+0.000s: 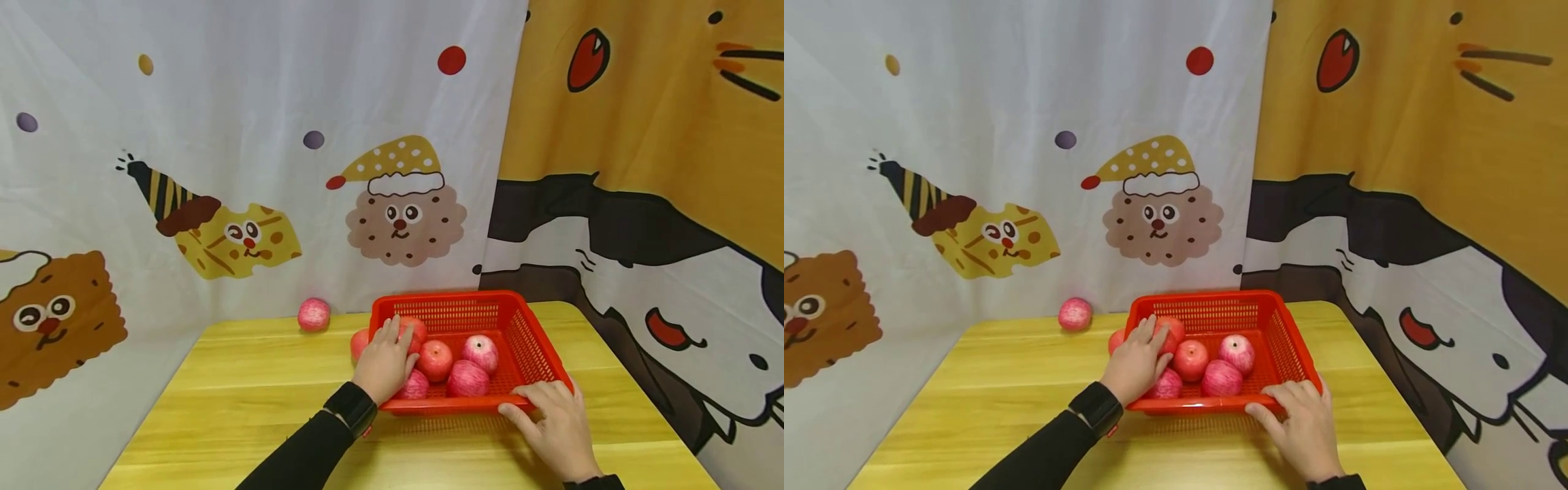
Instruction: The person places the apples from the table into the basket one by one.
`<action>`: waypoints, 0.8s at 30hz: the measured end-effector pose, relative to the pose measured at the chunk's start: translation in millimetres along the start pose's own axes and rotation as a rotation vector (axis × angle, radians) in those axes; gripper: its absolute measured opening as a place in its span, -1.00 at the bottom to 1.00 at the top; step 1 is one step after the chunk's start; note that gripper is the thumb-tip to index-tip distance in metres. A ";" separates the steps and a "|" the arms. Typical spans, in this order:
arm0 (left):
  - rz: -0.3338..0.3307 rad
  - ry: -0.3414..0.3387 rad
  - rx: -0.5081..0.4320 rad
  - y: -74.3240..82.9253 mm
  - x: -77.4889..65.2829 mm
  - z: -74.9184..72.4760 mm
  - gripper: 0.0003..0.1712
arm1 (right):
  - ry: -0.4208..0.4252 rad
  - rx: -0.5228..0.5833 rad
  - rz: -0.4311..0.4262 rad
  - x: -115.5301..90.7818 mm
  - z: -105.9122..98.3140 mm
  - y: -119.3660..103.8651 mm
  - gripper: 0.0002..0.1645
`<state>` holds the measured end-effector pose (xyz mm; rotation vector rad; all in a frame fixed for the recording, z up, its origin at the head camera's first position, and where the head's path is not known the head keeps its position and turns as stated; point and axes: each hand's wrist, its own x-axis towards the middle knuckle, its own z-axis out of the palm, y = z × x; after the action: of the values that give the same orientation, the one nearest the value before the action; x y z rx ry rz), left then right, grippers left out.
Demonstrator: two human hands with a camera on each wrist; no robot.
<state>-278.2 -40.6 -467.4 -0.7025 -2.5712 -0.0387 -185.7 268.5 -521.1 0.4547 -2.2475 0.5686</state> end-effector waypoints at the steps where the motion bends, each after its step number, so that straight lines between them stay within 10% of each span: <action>1: -0.002 0.004 0.010 0.1 0.2 -0.5 -0.34 | -0.001 0.000 -0.001 -0.1 0.2 0.0 -0.55; 13: 0.040 0.018 0.061 -1.0 -1.8 -0.9 -0.83 | 0.000 -0.006 -0.002 -0.1 0.8 0.5 -0.55; 24: 0.016 -0.018 -0.019 -3.3 -0.8 2.3 -0.81 | -0.005 -0.007 0.001 0.2 0.9 1.2 -0.55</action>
<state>-280.2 -43.5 -469.5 -0.7339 -2.5849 -0.0516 -186.9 269.0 -521.7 0.4524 -2.2543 0.5607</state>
